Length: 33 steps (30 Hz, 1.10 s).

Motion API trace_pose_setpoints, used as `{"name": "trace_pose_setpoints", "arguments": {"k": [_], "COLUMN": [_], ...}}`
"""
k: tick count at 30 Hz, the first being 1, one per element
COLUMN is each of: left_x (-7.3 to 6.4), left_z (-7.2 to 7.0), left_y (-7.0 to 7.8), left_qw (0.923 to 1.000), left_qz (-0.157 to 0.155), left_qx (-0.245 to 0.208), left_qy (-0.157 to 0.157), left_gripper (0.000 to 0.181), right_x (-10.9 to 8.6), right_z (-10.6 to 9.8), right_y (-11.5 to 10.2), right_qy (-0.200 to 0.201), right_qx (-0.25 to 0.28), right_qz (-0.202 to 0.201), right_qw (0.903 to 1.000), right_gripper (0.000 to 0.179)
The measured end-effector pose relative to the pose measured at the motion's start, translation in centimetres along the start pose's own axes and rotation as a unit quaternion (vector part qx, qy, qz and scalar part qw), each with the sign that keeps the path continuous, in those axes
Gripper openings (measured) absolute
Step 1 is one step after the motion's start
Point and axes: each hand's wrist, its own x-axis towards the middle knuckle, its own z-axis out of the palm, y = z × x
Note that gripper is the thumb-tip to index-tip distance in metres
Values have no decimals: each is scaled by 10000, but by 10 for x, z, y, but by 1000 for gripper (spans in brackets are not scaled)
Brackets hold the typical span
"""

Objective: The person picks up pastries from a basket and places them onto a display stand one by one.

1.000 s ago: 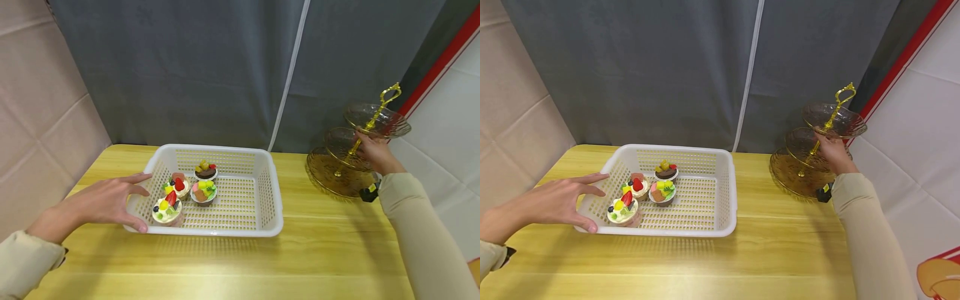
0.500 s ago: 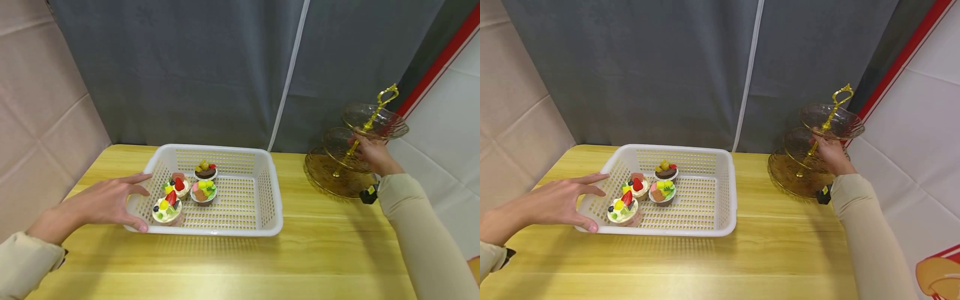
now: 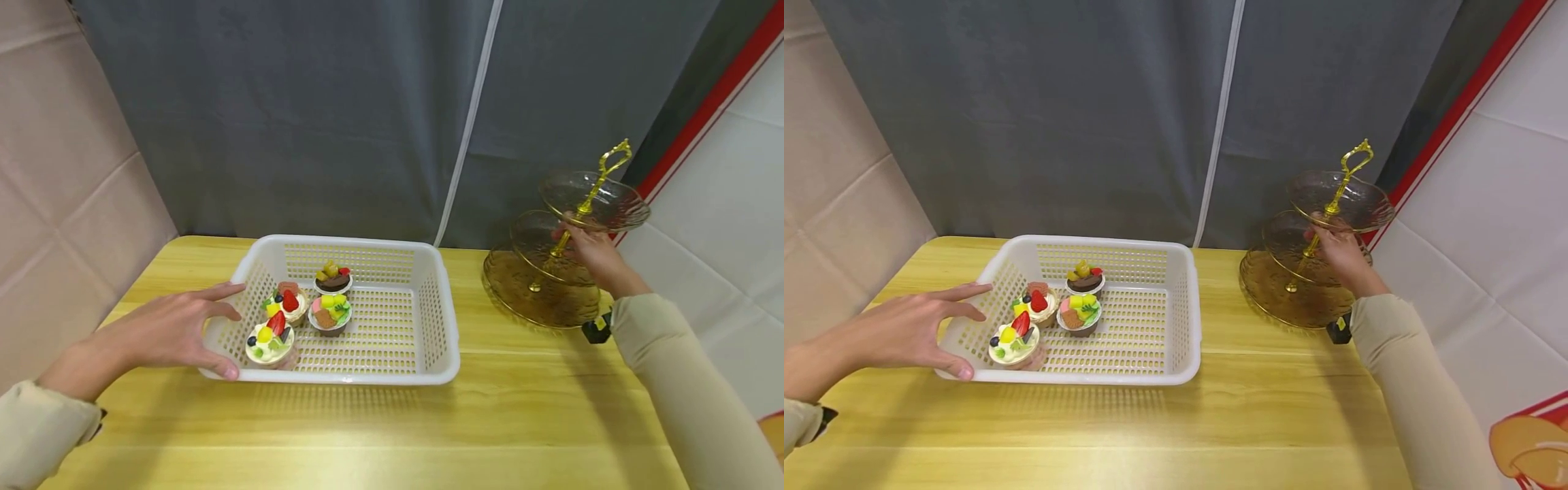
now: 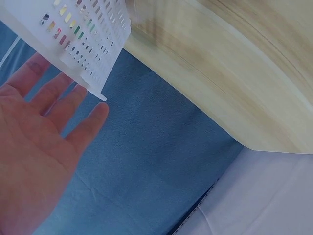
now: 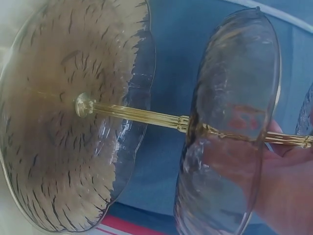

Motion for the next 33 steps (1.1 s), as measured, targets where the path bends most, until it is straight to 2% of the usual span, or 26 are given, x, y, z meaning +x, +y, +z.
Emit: {"name": "trace_pose_setpoints", "arguments": {"k": [5, 12, 20, 27, 33], "left_x": [0, -1, -2, -1, -1], "left_z": [-1, 0, 0, 0, 1], "left_y": [-1, -2, -2, -1, -1], "left_qw": [10000, 10000, 10000, 10000, 9999], "left_qz": [-9, 13, -11, 41, 55], "left_qx": [28, 55, 42, 55, 49], "left_qy": [-28, 1, 9, 69, 77], "left_gripper": [87, 87, 86, 85, 86], "right_x": [-1, 1, -1, 4, 11], "right_z": [8, 21, 40, 51, 62], "right_y": [-5, -12, -22, -24, -27], "right_qy": [-57, -235, -278, -287, -325], "right_qx": [-177, -235, -574, -250, -406], "right_qz": [-7, -232, -188, -398, -453], "right_qw": [9998, 9992, 9978, 9985, 9976], "right_gripper": [44, 47, 59, 43, 51]}}
